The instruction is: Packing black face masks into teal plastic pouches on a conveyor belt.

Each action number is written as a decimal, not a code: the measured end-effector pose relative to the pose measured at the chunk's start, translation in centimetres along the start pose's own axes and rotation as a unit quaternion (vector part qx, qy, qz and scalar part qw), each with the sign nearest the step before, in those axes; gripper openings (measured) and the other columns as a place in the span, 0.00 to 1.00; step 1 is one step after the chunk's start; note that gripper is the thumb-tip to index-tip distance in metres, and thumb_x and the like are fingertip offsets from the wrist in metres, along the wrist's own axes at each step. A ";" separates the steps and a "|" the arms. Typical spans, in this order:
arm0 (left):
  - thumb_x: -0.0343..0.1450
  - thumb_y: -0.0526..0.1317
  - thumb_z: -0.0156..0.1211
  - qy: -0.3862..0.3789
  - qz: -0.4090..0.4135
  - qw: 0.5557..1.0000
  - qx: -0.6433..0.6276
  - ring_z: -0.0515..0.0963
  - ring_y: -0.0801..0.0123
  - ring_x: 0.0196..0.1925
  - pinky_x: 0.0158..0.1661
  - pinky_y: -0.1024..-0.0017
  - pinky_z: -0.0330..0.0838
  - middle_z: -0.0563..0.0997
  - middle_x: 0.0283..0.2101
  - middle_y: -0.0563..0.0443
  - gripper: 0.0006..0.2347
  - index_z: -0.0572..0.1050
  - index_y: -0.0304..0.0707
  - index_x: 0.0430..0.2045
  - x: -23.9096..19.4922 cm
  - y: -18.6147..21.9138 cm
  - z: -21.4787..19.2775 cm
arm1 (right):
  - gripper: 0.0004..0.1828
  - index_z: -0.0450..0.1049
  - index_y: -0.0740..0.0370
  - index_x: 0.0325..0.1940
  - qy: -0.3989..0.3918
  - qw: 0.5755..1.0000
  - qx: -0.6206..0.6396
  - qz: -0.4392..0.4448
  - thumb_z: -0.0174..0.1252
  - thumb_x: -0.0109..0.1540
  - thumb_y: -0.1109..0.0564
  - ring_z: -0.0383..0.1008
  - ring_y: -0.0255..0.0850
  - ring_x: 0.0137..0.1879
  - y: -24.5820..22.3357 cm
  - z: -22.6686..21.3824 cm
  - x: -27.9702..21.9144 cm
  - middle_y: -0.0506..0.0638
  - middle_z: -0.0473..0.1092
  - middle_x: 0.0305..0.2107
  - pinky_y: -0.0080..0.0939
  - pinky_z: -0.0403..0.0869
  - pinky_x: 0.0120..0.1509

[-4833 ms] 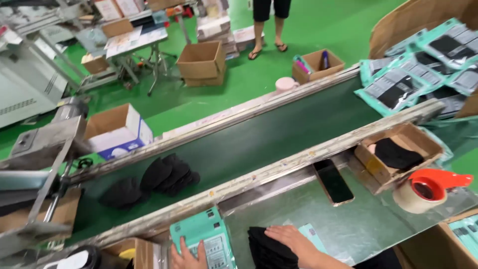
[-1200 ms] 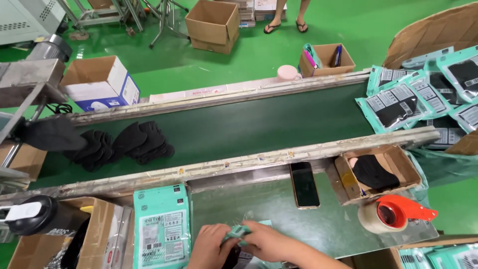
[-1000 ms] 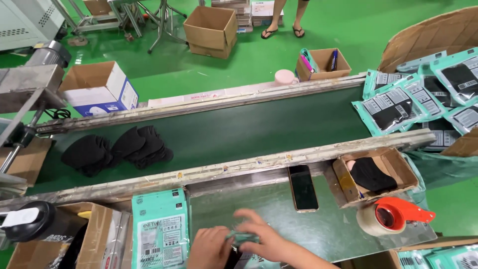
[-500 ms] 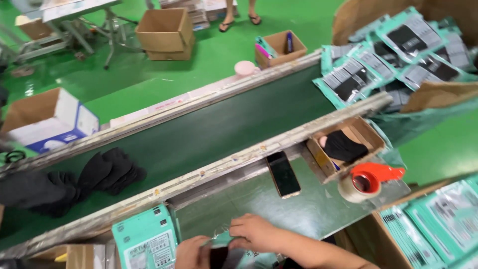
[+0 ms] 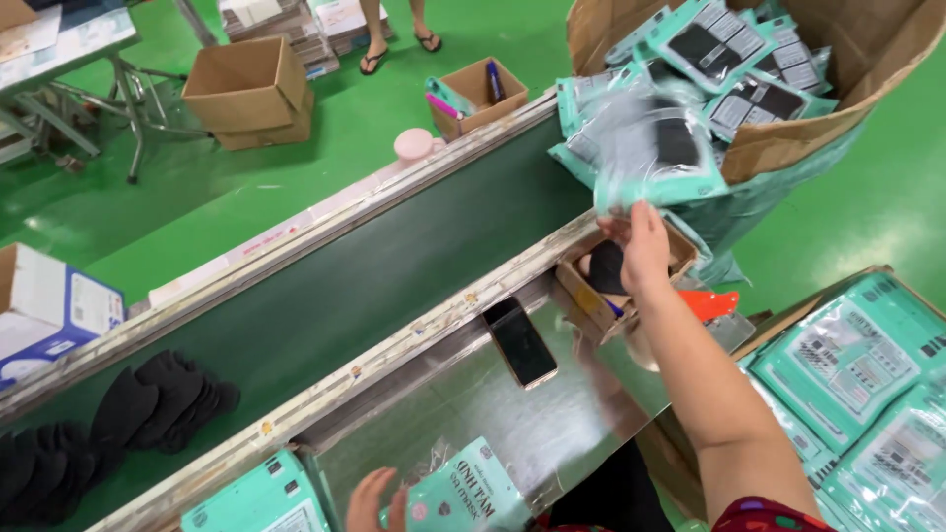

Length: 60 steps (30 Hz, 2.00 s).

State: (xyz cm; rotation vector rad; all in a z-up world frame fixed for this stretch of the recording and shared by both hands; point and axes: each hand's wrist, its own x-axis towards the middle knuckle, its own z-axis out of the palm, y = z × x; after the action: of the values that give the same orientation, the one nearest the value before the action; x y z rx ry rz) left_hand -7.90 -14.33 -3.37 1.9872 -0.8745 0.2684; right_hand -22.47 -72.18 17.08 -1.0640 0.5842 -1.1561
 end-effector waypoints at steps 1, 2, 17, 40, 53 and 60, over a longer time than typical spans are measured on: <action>0.64 0.45 0.68 -0.039 -0.008 0.999 0.014 0.83 0.53 0.49 0.50 0.60 0.78 0.81 0.49 0.42 0.15 0.80 0.42 0.43 -0.4 -0.7 1.8 | 0.17 0.72 0.61 0.54 -0.016 0.999 -0.037 0.000 0.51 0.72 0.46 0.76 0.40 0.45 0.1 -0.8 1.7 0.51 0.75 0.42 0.42 0.74 0.50; 0.62 0.48 0.70 -0.078 -0.016 0.996 0.029 0.83 0.51 0.52 0.53 0.56 0.78 0.82 0.50 0.43 0.17 0.81 0.45 0.43 -0.8 -1.4 3.6 | 0.17 0.73 0.60 0.55 -0.032 0.997 -0.073 0.000 0.53 0.71 0.46 0.76 0.41 0.44 0.2 -1.6 3.4 0.53 0.75 0.41 0.42 0.73 0.49; 0.51 0.67 0.69 -0.158 0.019 0.938 0.307 0.64 0.30 0.66 0.59 0.32 0.57 0.74 0.60 0.43 0.32 0.80 0.59 0.48 -4.9 -2.1 12.0 | 0.18 0.80 0.50 0.56 -0.110 0.231 -0.957 -0.135 0.47 0.68 0.51 0.73 0.41 0.65 -0.6 -16.6 18.5 0.48 0.78 0.53 0.49 0.53 0.79; 0.70 0.45 0.64 0.059 -0.019 0.986 0.152 0.59 0.38 0.75 0.71 0.44 0.51 0.66 0.69 0.37 0.25 0.68 0.35 0.62 18.9 10.5 -6.1 | 0.25 0.76 0.54 0.55 -0.563 0.691 -0.413 -0.186 0.69 0.54 0.54 0.71 0.53 0.58 3.4 7.4 -24.1 0.54 0.74 0.50 0.52 0.68 0.62; 0.62 0.48 0.66 -0.079 -0.140 0.907 0.389 0.70 0.38 0.60 0.54 0.49 0.67 0.71 0.60 0.36 0.33 0.65 0.40 0.62 30.4 -1.8 -0.5 | 0.21 0.77 0.58 0.54 -0.563 0.671 -0.420 -0.238 0.65 0.58 0.51 0.61 0.53 0.70 8.7 9.7 -32.1 0.53 0.69 0.58 0.62 0.54 0.74; 0.69 0.33 0.53 -0.005 0.040 0.963 0.267 0.79 0.53 0.41 0.42 0.56 0.72 0.80 0.37 0.49 0.11 0.78 0.44 0.42 27.3 5.8 -6.6 | 0.34 0.67 0.63 0.63 -0.520 0.763 -0.342 -0.174 0.67 0.55 0.50 0.58 0.57 0.70 7.0 11.3 -30.8 0.61 0.63 0.61 0.59 0.56 0.71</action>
State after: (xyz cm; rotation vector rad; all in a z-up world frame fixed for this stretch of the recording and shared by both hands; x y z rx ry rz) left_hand 8.96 -23.75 17.79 2.4497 -0.9610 0.5920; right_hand -20.41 -39.18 11.31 -2.2849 -0.1441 -0.4405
